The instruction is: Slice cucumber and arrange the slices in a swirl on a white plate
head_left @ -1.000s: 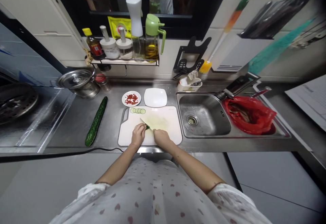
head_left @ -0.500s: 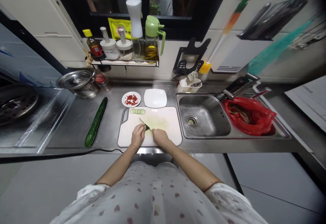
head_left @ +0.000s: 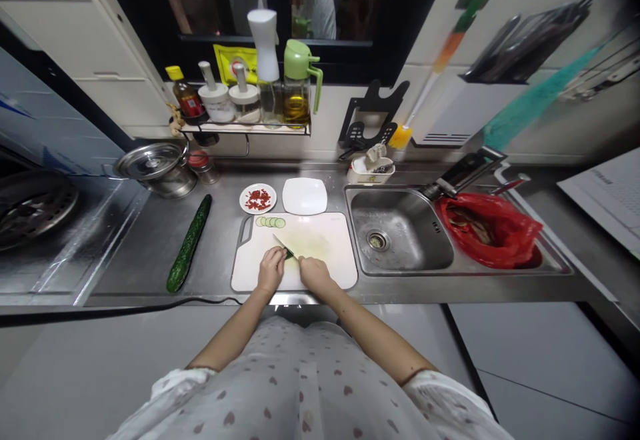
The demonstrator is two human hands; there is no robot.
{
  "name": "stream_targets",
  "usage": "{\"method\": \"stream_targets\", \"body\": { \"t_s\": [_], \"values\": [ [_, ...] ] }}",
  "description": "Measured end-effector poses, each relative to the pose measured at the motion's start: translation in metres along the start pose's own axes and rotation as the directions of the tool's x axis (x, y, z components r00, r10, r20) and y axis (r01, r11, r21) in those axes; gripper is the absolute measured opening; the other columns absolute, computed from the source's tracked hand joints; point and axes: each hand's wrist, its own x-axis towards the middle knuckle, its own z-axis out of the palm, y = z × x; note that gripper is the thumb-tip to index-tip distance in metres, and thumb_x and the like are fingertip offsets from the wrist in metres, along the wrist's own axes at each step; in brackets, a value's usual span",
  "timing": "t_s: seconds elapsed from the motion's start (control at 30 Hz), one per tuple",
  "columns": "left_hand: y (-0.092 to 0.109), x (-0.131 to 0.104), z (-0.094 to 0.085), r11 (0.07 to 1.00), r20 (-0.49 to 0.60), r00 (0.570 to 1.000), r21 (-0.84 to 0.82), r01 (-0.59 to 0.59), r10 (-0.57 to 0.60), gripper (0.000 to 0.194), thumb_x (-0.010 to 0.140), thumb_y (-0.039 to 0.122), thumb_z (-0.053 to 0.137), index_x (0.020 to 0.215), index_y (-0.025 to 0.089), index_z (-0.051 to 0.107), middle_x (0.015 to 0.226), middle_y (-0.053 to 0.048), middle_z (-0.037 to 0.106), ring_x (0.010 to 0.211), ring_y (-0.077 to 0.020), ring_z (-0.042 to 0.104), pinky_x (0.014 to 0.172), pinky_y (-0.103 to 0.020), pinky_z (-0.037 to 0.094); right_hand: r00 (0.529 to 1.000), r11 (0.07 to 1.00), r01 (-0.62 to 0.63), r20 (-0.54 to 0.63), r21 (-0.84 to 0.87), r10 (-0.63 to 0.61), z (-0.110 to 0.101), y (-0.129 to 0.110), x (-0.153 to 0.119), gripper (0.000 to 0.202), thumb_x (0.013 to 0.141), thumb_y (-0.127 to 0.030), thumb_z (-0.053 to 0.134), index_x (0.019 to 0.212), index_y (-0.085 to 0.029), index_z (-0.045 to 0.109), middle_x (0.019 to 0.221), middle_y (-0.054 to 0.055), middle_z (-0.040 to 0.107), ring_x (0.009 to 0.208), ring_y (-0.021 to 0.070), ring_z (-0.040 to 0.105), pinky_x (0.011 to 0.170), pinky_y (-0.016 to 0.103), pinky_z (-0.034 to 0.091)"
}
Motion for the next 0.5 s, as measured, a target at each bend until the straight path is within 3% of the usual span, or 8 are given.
{"method": "stream_targets", "body": {
  "t_s": [0.5],
  "values": [
    [0.0008,0.0003,-0.0007,1.0,-0.011,1.0,-0.004,0.0,0.0,0.021,0.093,0.021,0.043,0.096,0.02,0.064,0.097,-0.008,0.063,0.093,-0.0172,0.059,0.083,-0.033,0.051,0.999,0.998,-0.05,0.003,0.027,0.05,-0.0044,-0.0033,-0.007,0.031,0.087,-0.005,0.04,0.11,-0.012,0.059,0.101,0.015,0.069,0.1,0.0208,0.065,0.08,0.028,0.046]
  ]
}}
